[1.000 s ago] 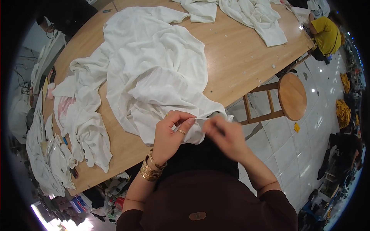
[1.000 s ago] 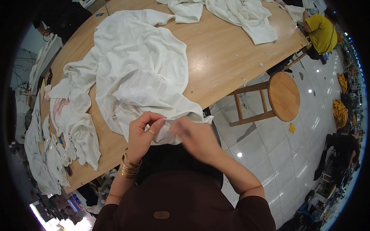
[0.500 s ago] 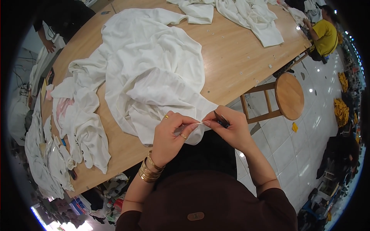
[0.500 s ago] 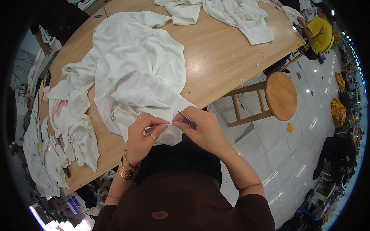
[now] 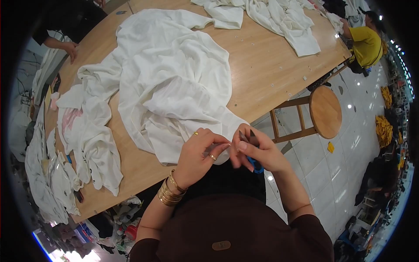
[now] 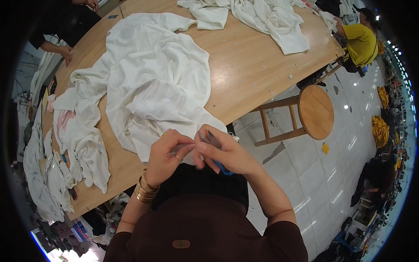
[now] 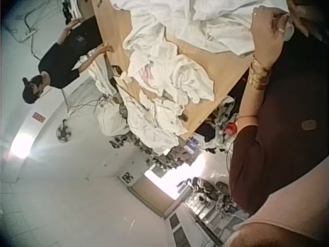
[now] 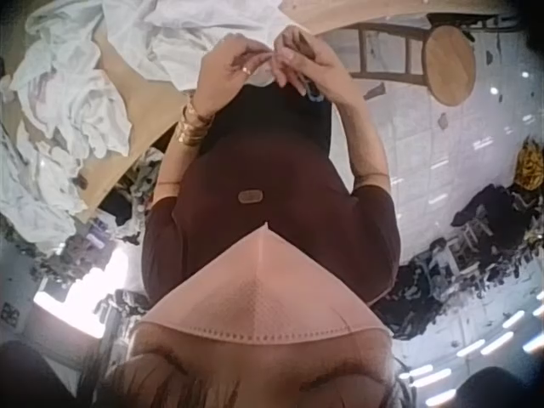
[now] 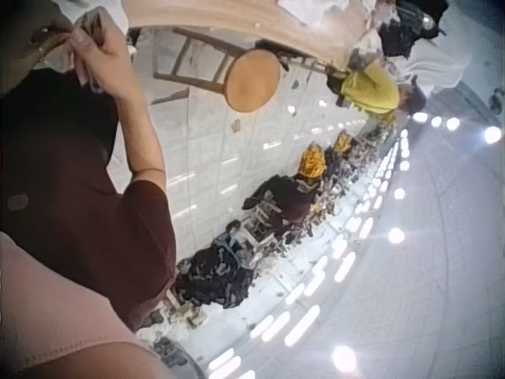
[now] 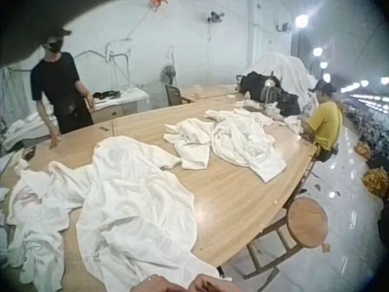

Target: Trimming excess threads from white garments using thread snips.

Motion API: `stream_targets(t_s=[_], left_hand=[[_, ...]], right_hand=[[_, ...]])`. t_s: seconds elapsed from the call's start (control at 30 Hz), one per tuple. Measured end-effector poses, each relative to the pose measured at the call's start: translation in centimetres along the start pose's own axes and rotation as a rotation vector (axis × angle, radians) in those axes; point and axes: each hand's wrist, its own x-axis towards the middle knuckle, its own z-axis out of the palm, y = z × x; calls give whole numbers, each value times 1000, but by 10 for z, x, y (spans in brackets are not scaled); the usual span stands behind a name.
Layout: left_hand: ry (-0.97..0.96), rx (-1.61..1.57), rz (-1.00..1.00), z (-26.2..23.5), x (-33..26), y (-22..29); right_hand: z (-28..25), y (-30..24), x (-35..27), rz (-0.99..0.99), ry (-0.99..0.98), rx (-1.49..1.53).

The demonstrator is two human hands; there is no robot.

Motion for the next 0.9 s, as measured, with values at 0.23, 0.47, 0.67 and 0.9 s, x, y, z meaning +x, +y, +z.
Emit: stream_targets(t_s=[0.23, 0.47, 0.67, 0.9], left_hand=[[-48, 42, 8, 2, -1, -2], [-53, -17, 11, 10, 8, -8], [-63, 6, -28, 12, 6, -14], [-21, -11, -118, -2, 0, -25]], right_hand=[[-10, -4, 8, -31, 214, -553], [-23, -4, 13, 42, 276, -517], [-54, 9, 0, 135, 313, -358], [-133, 5, -28, -109, 800, -590]])
